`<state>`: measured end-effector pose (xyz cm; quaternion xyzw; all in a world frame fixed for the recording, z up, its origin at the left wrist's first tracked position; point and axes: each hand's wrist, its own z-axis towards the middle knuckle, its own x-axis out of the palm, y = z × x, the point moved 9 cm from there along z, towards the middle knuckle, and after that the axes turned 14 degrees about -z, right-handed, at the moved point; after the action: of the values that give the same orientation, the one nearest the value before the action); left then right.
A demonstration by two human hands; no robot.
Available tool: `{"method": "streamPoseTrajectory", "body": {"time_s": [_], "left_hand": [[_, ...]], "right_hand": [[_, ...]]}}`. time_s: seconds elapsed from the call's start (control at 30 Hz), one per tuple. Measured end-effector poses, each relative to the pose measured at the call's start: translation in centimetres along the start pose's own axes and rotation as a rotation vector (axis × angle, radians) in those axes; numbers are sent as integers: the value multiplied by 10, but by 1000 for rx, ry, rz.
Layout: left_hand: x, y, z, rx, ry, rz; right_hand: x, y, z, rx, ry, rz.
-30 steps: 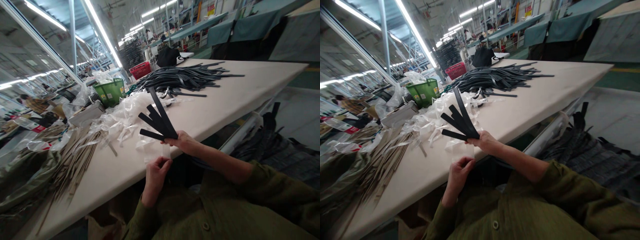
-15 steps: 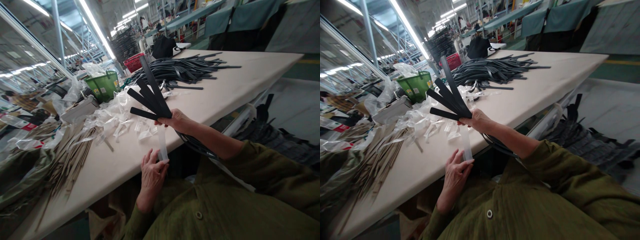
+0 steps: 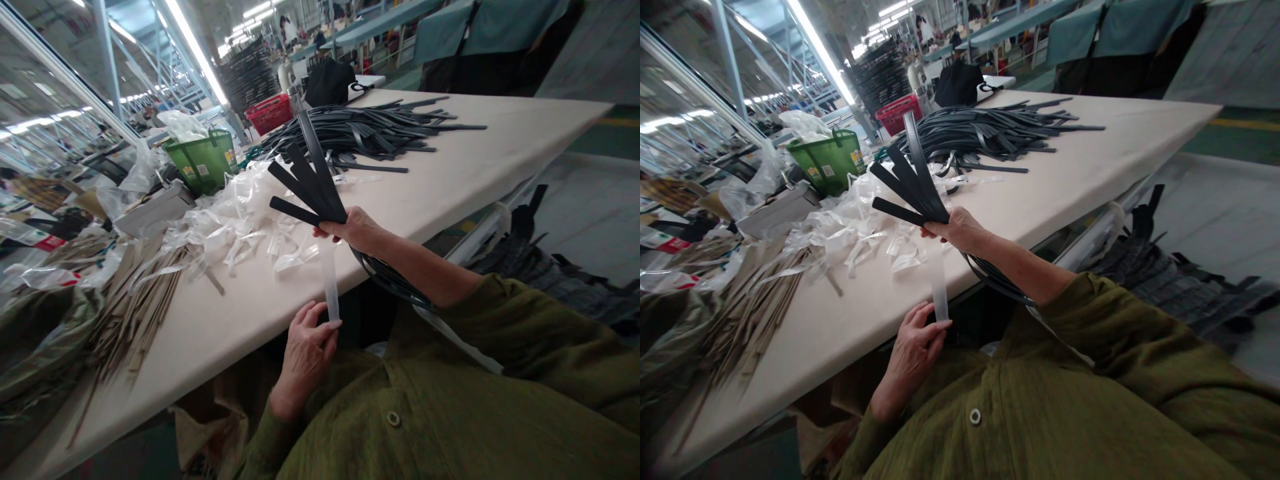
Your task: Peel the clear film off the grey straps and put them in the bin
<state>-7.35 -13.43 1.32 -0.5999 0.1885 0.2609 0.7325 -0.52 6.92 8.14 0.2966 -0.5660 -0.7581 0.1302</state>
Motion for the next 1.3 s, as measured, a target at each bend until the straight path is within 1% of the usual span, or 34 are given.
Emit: {"method": "streamPoseTrajectory", "body": {"time_s": [0.07, 0.1, 0.13, 0.2, 0.3, 0.37, 0.4, 0.47, 0.5, 0.57, 0.63, 0.67, 0.8, 0.87, 0.97, 1.03, 1.13, 1.2, 1.3], "left_hand": [[1, -3, -1, 51, -12, 113], [2, -3, -1, 53, -3, 142], [4, -1, -2, 45, 12, 142], [8, 4, -2, -4, 54, 68], [11, 16, -4, -142, 45, -129], [13, 27, -7, -264, 24, -248], [16, 33, -9, -337, 33, -325], [24, 44, -14, -495, 52, -541], [25, 49, -15, -555, 40, -669], [21, 55, -15, -612, -49, -902], [10, 62, -13, -607, -198, -1073], [5, 67, -12, -607, -276, -1150], [-3, 82, -8, -624, -561, -1466], [-4, 85, -5, -636, -677, -1572], [-4, 87, 0, -663, -788, -1638], [-3, 83, 6, -652, -794, -1660], [2, 71, 14, -630, -734, -1693], [7, 60, 19, -617, -673, -1707], [11, 45, 23, -588, -600, -1705]], "right_hand": [[0, -3, 0, 14, -8, 0], [-1, -5, -1, 21, -12, 0], [-1, -5, -2, 27, -15, 1], [-1, -5, -3, 32, -14, 0], [0, -4, -5, 35, -7, 11], [1, -6, -4, 46, -4, 29], [2, -8, -4, 56, 0, 43], [4, -13, -3, 89, 12, 86], [4, -17, -4, 116, 15, 115], [4, -26, -10, 184, 8, 172], [3, -34, -23, 254, 3, 192], [3, -38, -32, 282, 21, 175], [12, -46, -80, 333, 200, 11], [11, -49, -105, 339, 248, -56], [1, -49, -135, 341, 243, -158], [-4, -49, -150, 350, 247, -203], [-2, -47, -166, 378, 285, -196], [4, -45, -170, 377, 316, -192], [11, -42, -168, 324, 347, -249]]}}
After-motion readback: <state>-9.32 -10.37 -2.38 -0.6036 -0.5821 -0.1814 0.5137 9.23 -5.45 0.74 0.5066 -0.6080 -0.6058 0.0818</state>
